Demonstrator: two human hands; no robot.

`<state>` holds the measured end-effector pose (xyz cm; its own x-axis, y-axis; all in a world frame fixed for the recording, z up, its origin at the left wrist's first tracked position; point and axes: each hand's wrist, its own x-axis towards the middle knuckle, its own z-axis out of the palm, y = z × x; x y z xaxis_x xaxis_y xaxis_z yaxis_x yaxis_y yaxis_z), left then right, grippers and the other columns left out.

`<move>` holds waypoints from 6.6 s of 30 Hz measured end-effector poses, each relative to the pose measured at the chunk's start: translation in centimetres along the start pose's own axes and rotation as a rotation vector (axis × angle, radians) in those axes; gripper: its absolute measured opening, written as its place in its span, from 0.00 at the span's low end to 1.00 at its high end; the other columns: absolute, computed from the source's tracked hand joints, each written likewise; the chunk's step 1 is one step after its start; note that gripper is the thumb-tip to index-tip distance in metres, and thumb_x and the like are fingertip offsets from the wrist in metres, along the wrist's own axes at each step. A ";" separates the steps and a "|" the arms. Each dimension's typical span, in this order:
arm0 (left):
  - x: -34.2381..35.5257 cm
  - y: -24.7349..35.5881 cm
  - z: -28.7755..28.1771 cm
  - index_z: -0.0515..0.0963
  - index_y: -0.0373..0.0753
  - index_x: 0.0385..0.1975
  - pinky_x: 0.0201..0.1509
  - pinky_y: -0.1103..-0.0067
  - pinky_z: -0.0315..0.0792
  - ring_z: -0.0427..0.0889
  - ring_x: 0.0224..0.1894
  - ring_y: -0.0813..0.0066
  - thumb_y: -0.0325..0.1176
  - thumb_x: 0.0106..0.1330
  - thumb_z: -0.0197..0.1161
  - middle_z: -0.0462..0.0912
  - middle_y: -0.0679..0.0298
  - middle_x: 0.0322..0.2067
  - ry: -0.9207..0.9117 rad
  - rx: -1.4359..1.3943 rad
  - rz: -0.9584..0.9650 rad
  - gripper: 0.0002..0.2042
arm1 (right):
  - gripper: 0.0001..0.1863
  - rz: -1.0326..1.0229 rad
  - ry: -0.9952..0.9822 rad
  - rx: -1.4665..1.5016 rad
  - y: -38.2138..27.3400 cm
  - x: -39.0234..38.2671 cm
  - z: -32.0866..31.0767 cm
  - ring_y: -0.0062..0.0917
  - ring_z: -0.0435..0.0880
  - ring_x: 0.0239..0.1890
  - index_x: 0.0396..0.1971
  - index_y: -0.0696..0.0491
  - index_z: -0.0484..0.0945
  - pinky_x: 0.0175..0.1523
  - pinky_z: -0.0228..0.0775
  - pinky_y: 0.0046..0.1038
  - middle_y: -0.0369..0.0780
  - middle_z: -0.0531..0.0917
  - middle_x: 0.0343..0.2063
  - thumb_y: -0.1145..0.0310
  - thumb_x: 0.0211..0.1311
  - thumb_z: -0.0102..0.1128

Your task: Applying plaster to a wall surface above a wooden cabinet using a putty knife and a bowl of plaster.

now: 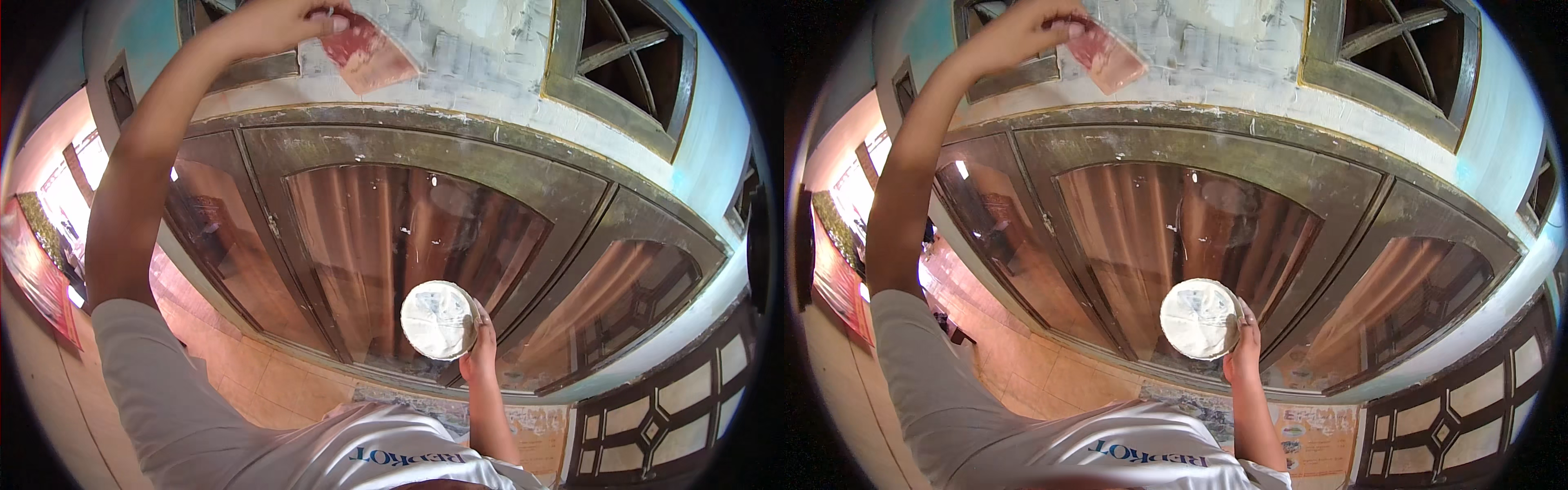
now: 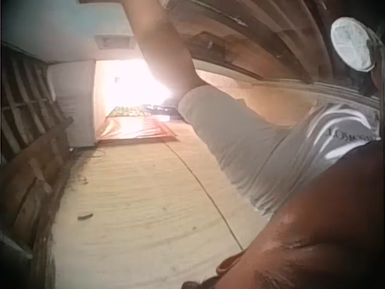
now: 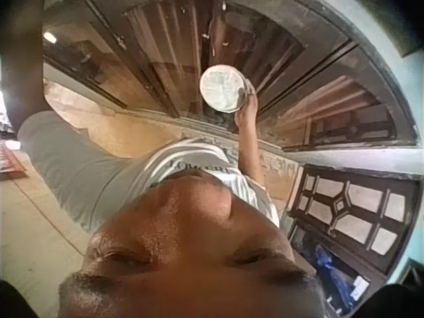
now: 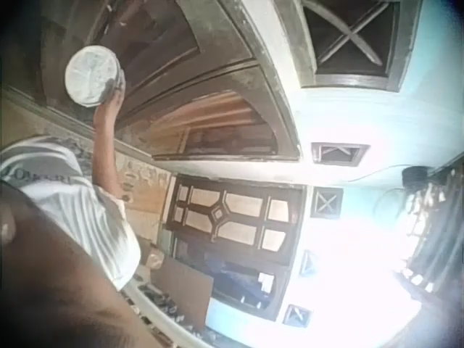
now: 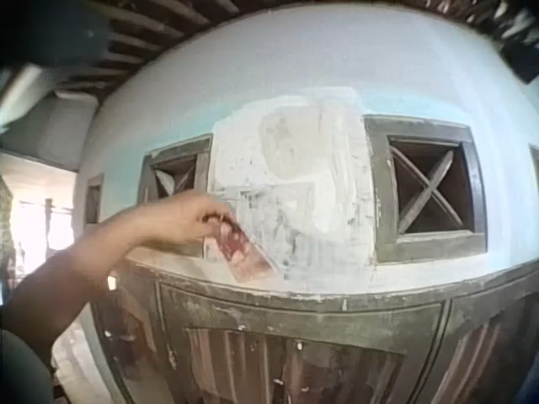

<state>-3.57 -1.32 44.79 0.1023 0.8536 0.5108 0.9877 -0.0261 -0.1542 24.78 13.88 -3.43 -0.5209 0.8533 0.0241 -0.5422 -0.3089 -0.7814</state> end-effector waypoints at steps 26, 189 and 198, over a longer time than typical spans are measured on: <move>11.8 -4.8 -3.4 0.79 0.38 0.50 0.50 0.68 0.77 0.85 0.46 0.55 0.42 0.64 0.70 0.85 0.48 0.43 0.386 0.219 -0.012 0.19 | 0.23 -0.097 0.039 0.013 -0.6 3.4 -0.5 0.31 0.73 0.65 0.67 0.58 0.65 0.69 0.67 0.34 0.43 0.74 0.63 0.67 0.77 0.41; -23.0 13.7 44.2 0.73 0.40 0.61 0.68 0.62 0.67 0.74 0.64 0.62 0.55 0.74 0.46 0.76 0.61 0.62 0.315 -2.792 -0.976 0.27 | 0.25 0.038 0.041 0.107 4.2 -0.4 4.5 0.28 0.75 0.63 0.70 0.51 0.60 0.64 0.73 0.32 0.39 0.73 0.64 0.62 0.76 0.40; -23.4 15.8 44.0 0.76 0.41 0.59 0.55 0.61 0.78 0.79 0.59 0.61 0.51 0.72 0.50 0.80 0.61 0.58 0.327 -3.029 -1.029 0.25 | 0.26 0.126 0.012 -0.041 4.3 -1.5 5.3 0.30 0.78 0.60 0.71 0.46 0.57 0.53 0.84 0.37 0.39 0.71 0.64 0.67 0.75 0.38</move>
<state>4.48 1.15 -6.80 -0.1581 0.9829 -0.0941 -0.9872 -0.1553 0.0364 19.76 9.02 -3.54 -0.5756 0.8135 -0.0832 -0.4452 -0.3971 -0.8026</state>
